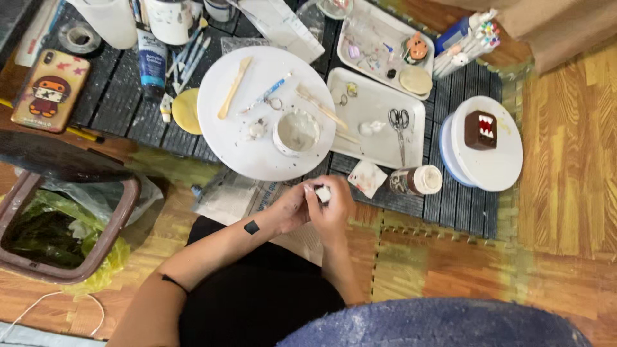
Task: The person sits on the floor and shapes small pieces of white clay by hand, occasionally dipping them into a container of liquid. They use scissors to trim a piece of clay and continue molding the material into small forms.
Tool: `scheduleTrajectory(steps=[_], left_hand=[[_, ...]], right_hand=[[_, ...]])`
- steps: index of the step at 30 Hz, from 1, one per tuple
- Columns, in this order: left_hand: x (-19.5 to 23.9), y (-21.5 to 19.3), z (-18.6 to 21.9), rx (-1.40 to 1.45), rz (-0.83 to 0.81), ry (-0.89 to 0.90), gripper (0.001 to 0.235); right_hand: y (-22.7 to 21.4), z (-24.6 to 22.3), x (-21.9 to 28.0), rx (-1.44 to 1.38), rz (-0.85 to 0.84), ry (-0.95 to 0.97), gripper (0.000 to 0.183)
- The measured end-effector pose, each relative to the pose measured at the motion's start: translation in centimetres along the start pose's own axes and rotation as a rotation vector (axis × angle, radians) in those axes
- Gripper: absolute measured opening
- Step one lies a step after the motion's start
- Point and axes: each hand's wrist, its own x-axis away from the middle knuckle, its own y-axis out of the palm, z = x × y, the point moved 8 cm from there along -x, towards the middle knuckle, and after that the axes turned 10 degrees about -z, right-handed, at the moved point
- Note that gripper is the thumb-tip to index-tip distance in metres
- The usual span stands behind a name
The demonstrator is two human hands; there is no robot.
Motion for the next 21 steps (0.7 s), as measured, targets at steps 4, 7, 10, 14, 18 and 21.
scheduleTrajectory(steps=[4,7,10,14,18,21], left_hand=[[0.0,-1.2,-1.4,-0.008,0.025,-0.008,0.031],[-0.1,-1.3,-0.7,-0.027,0.009,0.020,0.031],[0.0,-1.0,-1.0,-0.017,-0.008,0.020,0.031],[-0.2,-1.0,-0.1,-0.028,0.054,0.012,0.031],[-0.4,-0.1,1.0,-0.001,0.002,0.021,0.029],[-0.1,1.0,2.0,-0.026,-0.074,0.059,0.028]], right_hand=[[0.6,-0.2,-0.2,0.063,-0.021,-0.068,0.019],[0.6,-0.1,-0.5,0.046,-0.014,-0.037,0.019],[0.5,0.6,-0.5,-0.003,-0.013,0.013,0.018],[0.4,1.6,-0.9,-0.052,-0.031,0.034,0.017],[0.3,2.5,-0.8,-0.054,-0.043,0.000,0.017],[0.4,3.7,-0.6,-0.149,-0.044,0.057,0.015]])
